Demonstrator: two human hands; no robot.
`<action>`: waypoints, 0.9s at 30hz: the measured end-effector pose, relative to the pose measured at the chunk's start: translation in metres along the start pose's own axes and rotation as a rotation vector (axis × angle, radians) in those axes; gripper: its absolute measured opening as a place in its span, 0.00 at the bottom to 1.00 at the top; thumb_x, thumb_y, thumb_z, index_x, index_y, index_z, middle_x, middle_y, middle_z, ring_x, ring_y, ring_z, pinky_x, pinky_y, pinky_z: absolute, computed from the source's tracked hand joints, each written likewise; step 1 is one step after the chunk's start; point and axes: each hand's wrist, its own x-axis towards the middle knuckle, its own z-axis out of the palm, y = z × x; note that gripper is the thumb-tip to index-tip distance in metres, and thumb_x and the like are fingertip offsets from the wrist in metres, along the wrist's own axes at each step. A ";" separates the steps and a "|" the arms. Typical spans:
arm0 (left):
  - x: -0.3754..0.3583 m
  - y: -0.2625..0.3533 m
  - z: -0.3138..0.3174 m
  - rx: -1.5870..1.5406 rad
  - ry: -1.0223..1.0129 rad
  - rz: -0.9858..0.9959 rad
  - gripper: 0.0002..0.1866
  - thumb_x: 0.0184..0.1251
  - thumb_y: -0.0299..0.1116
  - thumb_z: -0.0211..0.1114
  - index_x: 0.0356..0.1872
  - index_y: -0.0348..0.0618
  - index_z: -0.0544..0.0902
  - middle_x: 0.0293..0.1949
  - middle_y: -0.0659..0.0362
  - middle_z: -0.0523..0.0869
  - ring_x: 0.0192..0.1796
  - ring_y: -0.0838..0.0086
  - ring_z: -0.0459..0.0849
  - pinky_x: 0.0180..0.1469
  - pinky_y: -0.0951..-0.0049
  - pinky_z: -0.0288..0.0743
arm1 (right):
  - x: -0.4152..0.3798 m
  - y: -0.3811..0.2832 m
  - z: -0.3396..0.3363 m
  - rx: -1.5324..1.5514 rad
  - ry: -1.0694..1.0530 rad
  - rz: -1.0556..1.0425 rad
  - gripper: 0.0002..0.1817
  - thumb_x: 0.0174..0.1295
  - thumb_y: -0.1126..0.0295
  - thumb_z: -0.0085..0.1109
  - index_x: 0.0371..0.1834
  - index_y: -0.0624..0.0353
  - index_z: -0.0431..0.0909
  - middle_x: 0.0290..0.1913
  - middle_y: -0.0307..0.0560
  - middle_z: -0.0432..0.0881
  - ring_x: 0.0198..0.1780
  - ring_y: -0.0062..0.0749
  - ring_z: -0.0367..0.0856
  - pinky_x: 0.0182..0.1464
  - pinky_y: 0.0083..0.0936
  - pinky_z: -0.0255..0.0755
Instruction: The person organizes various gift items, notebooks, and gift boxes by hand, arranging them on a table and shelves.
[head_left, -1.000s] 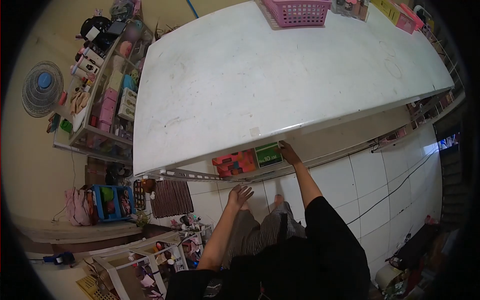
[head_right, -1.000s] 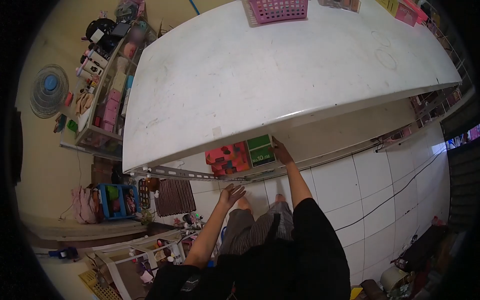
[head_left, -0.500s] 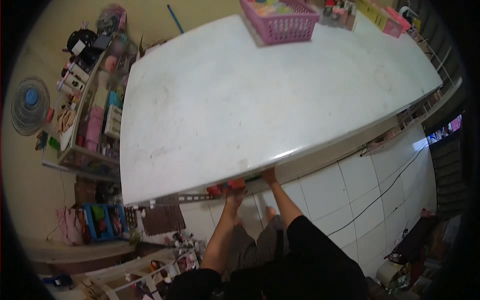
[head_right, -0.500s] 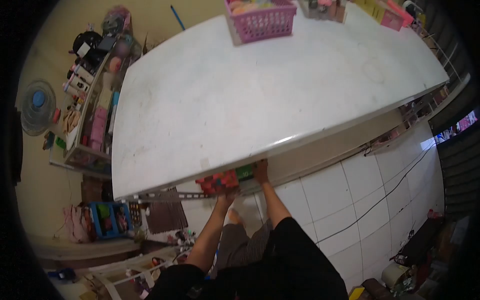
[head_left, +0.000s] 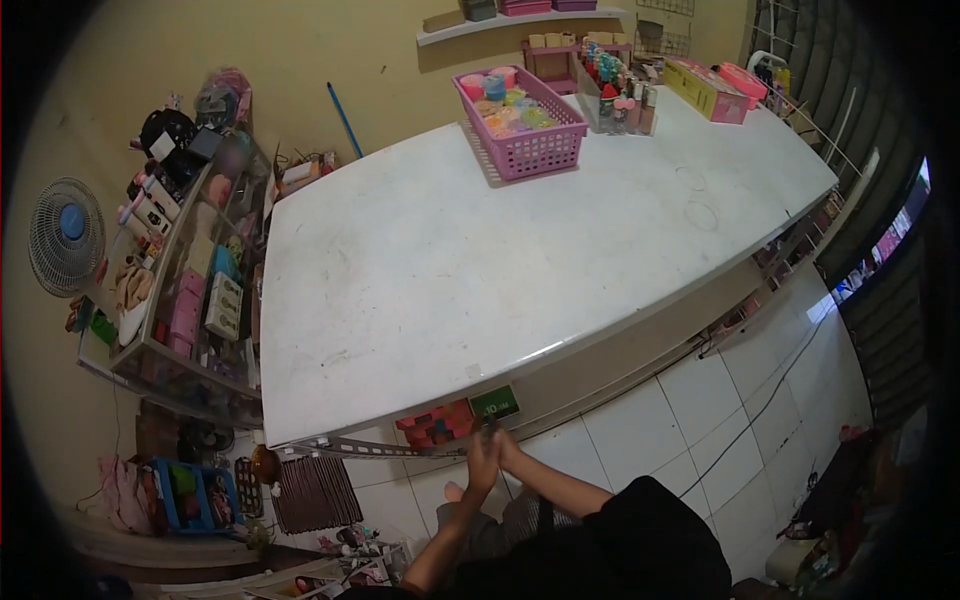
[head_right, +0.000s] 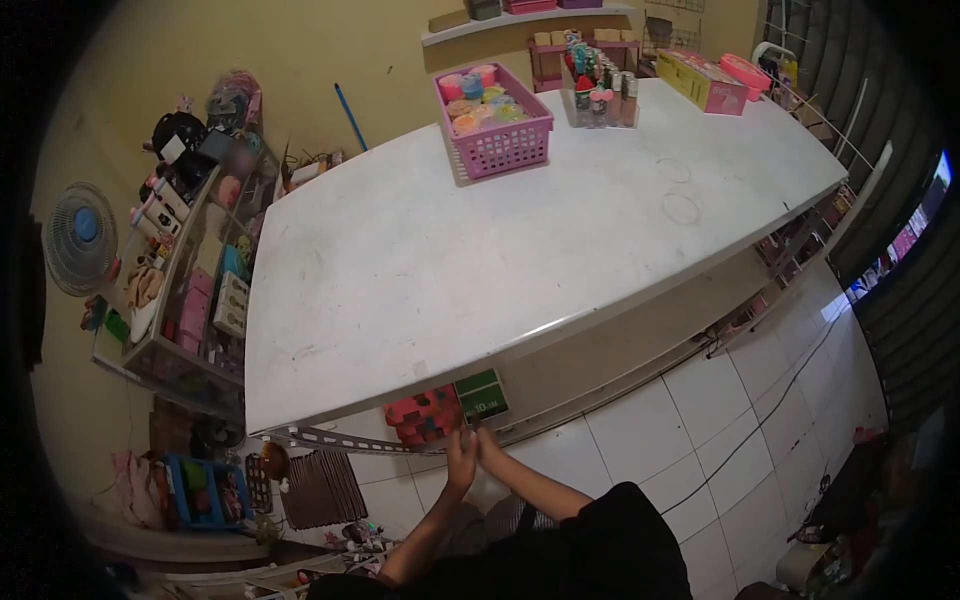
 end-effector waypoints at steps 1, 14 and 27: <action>-0.009 0.027 0.003 0.316 -0.107 0.318 0.29 0.55 0.50 0.44 0.54 0.40 0.59 0.55 0.47 0.58 0.58 0.58 0.56 0.57 0.62 0.48 | -0.007 -0.004 -0.003 -0.001 0.011 -0.005 0.20 0.53 0.55 0.42 0.44 0.54 0.63 0.39 0.50 0.70 0.38 0.38 0.70 0.36 0.38 0.65; -0.052 0.094 0.016 0.865 -0.320 0.935 0.31 0.48 0.48 0.54 0.54 0.48 0.61 0.58 0.52 0.55 0.61 0.64 0.51 0.58 0.62 0.43 | -0.119 -0.206 0.013 0.576 -0.504 -0.142 0.21 0.55 0.53 0.39 0.30 0.62 0.70 0.31 0.49 0.74 0.38 0.36 0.70 0.45 0.27 0.62; -0.048 0.140 0.051 0.760 -0.580 1.325 0.27 0.50 0.52 0.49 0.53 0.55 0.64 0.57 0.53 0.57 0.60 0.65 0.53 0.59 0.65 0.38 | -0.178 -0.180 0.010 0.367 -0.676 -0.066 0.24 0.56 0.54 0.37 0.45 0.65 0.63 0.49 0.53 0.64 0.51 0.37 0.63 0.52 0.29 0.57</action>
